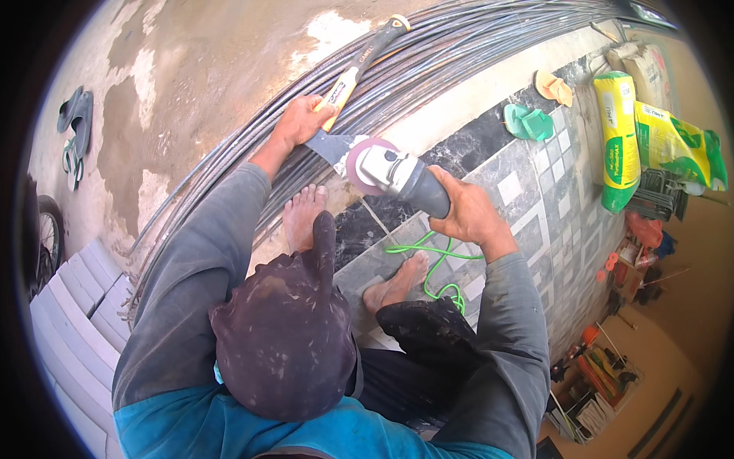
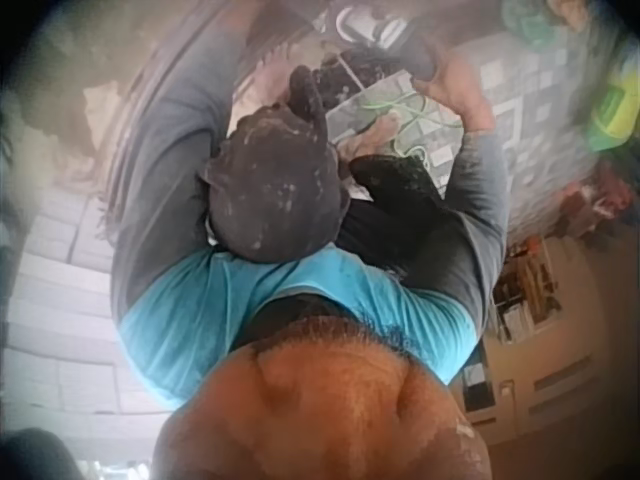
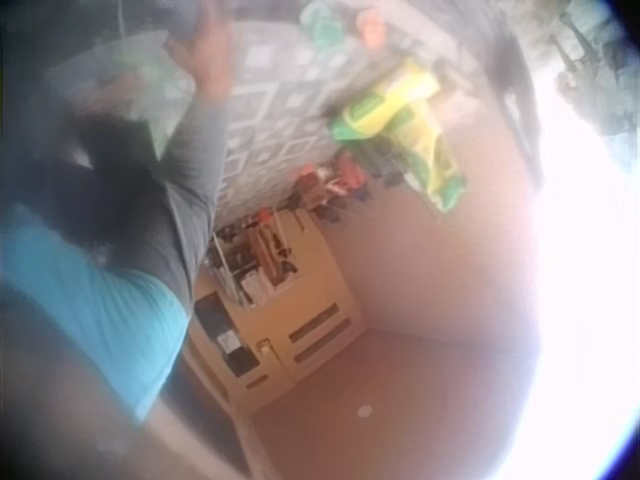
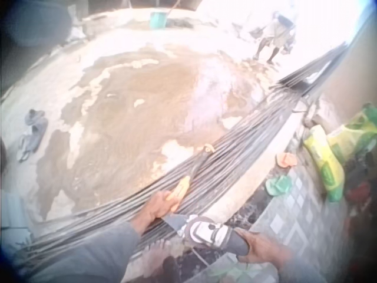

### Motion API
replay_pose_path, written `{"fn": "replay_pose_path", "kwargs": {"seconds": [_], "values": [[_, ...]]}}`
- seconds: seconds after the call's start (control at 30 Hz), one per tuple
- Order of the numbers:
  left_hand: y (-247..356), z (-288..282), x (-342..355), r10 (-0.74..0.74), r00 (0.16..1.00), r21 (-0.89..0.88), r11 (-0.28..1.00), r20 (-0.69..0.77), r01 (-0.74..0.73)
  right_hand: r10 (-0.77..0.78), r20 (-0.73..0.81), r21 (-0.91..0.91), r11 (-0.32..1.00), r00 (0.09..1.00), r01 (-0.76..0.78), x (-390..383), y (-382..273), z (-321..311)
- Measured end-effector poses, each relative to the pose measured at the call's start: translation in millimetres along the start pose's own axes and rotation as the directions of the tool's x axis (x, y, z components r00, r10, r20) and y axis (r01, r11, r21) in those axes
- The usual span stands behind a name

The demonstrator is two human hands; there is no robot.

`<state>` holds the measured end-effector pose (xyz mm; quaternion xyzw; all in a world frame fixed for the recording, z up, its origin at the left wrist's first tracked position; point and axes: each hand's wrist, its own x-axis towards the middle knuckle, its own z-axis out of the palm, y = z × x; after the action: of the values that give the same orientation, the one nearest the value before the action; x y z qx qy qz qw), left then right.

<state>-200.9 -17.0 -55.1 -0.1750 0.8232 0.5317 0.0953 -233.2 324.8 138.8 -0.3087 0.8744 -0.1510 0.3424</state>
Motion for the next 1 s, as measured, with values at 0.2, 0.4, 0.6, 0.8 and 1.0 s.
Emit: {"fn": "replay_pose_path", "kwargs": {"seconds": [0.2, 0.4, 0.6, 0.8, 1.0], "values": [[10, -5, -3, -0.007, 0.998, 0.008, 1.000, 0.061, 0.006, 0.090, -0.085, 0.060, 0.995, 0.992, -0.085, 2, 13, 4], [5, -3, -1, -0.010, 1.000, -0.004, 1.000, 0.028, 0.010, -0.028, -0.006, -0.004, 1.000, 1.000, 0.028, -3, 6, 11], [15, -8, -5, -0.036, 0.997, -0.015, 0.999, 0.068, 0.037, 0.133, -0.041, 0.058, 0.990, 0.990, -0.131, 2, 9, -4], [13, -7, -2, -0.040, 0.996, -0.003, 0.999, 0.075, 0.041, 0.024, -0.028, 0.069, 0.997, 0.999, -0.022, -2, 8, 3], [9, -6, -3, -0.033, 0.999, -0.008, 0.999, 0.040, 0.034, 0.026, -0.066, 0.037, 0.999, 0.997, -0.024, -2, 9, 3]]}}
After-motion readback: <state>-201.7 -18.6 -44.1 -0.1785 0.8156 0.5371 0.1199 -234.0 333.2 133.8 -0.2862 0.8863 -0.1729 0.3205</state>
